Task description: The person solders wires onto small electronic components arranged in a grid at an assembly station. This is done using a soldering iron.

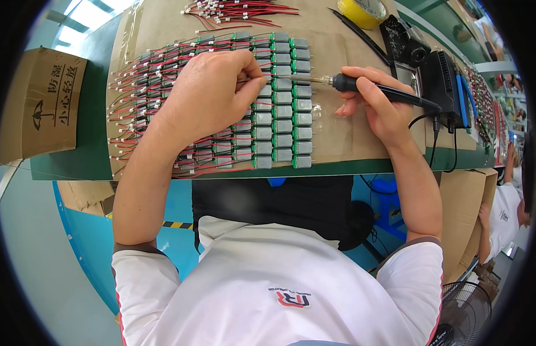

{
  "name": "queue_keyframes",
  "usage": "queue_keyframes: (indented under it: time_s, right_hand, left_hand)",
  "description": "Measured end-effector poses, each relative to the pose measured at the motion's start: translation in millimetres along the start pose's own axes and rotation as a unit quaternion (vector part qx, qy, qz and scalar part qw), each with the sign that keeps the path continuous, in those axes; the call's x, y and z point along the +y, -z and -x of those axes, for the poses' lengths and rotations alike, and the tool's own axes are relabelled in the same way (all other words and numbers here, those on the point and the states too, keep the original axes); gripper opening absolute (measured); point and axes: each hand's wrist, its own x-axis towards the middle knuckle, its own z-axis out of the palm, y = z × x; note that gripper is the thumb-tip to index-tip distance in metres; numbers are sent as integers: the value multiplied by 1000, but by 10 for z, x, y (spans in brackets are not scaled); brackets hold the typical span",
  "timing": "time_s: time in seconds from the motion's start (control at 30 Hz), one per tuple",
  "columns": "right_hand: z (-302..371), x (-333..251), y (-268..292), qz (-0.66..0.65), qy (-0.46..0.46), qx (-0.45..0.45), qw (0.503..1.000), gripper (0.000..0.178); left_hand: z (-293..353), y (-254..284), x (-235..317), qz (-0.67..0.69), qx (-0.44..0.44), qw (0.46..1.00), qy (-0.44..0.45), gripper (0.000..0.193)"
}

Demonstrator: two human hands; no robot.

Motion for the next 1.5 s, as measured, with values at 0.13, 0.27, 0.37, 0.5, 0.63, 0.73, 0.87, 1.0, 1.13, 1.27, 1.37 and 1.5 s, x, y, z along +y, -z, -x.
queue_keyframes:
  time_s: [0.13,0.27,0.37,0.5,0.63,0.73,0.87,1.0,1.13,1.27,1.37,1.5]
  right_hand:
    - [1,7,9,-2,1,-2,1000,28]
    - [2,16,17,-8,-2,-2,1000,28]
    - [3,13,12,-11,-3,-2,1000,28]
    - [1,10,9,-11,0,-2,1000,28]
    - [2,13,20,-3,2,-3,1000,28]
    - [3,11,16,-4,1,-3,1000,28]
    - [4,15,19,-7,-2,-3,1000,29]
    - [7,14,27,-14,-8,1,1000,29]
    - [0,6,22,-15,-8,4,1000,29]
    - [-2,9,26,-14,-12,1,1000,28]
    - [-2,11,25,-13,-10,0,1000,28]
    - [-1,2,20,-10,2,-6,1000,27]
  left_hand:
    - [0,1,4,5,0,1000,2,16]
    - [-1,4,5,3,-3,1000,4,16]
    - [-1,2,2,2,-3,1000,2,16]
    - [1,4,-1,3,-4,1000,2,16]
    - [2,10,9,5,-6,1000,3,15]
    - [3,9,10,6,-5,1000,3,15]
    - [9,16,8,5,-7,1000,0,15]
    - [-1,113,140,15,-23,999,19,16]
    - [22,185,131,15,-63,998,-6,18]
    - [52,117,-29,27,-35,994,-102,17]
    - [59,115,-46,7,-46,994,-102,16]
    - [51,121,-22,34,-30,994,-97,14]
